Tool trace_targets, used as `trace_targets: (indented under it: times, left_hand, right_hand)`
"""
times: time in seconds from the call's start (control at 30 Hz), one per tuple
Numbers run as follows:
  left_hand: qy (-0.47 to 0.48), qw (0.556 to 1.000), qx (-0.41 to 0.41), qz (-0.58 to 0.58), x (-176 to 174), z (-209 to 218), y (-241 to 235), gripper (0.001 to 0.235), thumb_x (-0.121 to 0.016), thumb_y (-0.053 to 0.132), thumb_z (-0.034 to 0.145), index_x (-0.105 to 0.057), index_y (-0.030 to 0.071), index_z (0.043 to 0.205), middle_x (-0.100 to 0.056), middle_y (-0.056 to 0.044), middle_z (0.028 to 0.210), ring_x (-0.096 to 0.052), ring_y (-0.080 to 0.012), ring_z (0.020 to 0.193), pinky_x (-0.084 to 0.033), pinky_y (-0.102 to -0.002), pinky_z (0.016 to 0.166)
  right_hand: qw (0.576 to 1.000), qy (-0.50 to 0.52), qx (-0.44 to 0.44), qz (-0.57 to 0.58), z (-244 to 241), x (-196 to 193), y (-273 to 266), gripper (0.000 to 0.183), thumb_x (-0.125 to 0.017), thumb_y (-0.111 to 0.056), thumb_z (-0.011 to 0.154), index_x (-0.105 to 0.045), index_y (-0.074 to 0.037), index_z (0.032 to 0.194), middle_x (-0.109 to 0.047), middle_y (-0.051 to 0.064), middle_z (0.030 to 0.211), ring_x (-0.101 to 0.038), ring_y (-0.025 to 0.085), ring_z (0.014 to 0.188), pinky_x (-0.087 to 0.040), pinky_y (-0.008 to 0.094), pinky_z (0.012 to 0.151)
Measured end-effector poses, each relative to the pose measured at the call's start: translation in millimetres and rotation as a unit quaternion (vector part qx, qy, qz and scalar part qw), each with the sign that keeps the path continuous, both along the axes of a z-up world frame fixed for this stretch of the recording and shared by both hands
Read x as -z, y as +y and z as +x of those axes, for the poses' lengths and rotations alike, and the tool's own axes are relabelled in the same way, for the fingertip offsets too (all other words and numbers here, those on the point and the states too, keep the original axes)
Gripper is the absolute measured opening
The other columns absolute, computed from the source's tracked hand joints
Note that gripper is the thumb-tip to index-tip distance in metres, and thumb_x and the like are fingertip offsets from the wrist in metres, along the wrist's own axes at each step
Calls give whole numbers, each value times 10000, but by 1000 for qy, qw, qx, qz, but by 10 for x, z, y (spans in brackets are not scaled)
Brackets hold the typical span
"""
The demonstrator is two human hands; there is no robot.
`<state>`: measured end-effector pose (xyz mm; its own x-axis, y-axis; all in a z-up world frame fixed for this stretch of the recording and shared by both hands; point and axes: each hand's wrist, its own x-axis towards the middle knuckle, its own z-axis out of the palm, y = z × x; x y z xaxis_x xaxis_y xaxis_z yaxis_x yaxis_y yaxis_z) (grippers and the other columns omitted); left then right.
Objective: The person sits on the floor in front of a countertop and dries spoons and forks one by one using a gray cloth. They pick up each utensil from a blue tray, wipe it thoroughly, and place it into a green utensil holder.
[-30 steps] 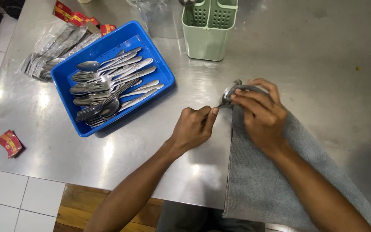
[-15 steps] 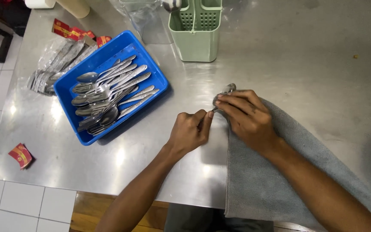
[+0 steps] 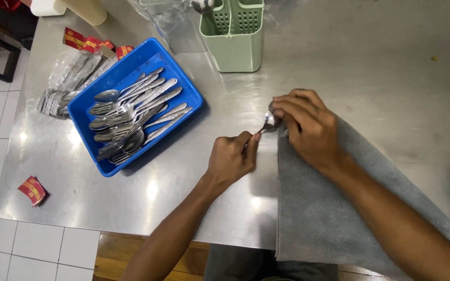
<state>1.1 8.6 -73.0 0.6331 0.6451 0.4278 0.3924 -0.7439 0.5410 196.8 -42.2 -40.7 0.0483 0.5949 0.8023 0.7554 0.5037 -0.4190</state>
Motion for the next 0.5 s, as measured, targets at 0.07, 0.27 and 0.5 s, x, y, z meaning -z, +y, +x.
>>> trace_targets:
  times: [0.07,0.27,0.5]
  left_hand:
    - [4,1000,0,2,-25,-12,-14,305,-603,153,1010,-644,88,715,-504,-28,346,-561,-179,294,-430,-240,375]
    - [-1,1000,-1,-10,-9,3,-6,305,-601,157,1010,-649,87,717,-506,-29,348,-559,-183,295,-426,-244,372]
    - [0,1000,-9,1,-20,-4,-32,321,-607,163,1012,-651,81,704,-501,-29,343,-552,-176,289,-416,-237,370]
  right_hand:
    - [1000,-11,-8,2,-100,-12,-44,104,-770,67,929,-792,6,1011,-788,150,1029,-738,359,944,-637,423,820]
    - [1000,-18,5,6,6,-14,8,102,-769,56,939,-807,-23,990,-789,149,996,-734,346,941,-641,425,802]
    - [997,31,5,-67,14,-129,-52,71,-770,1,976,-797,-53,1013,-801,117,1065,-741,318,986,-563,419,939]
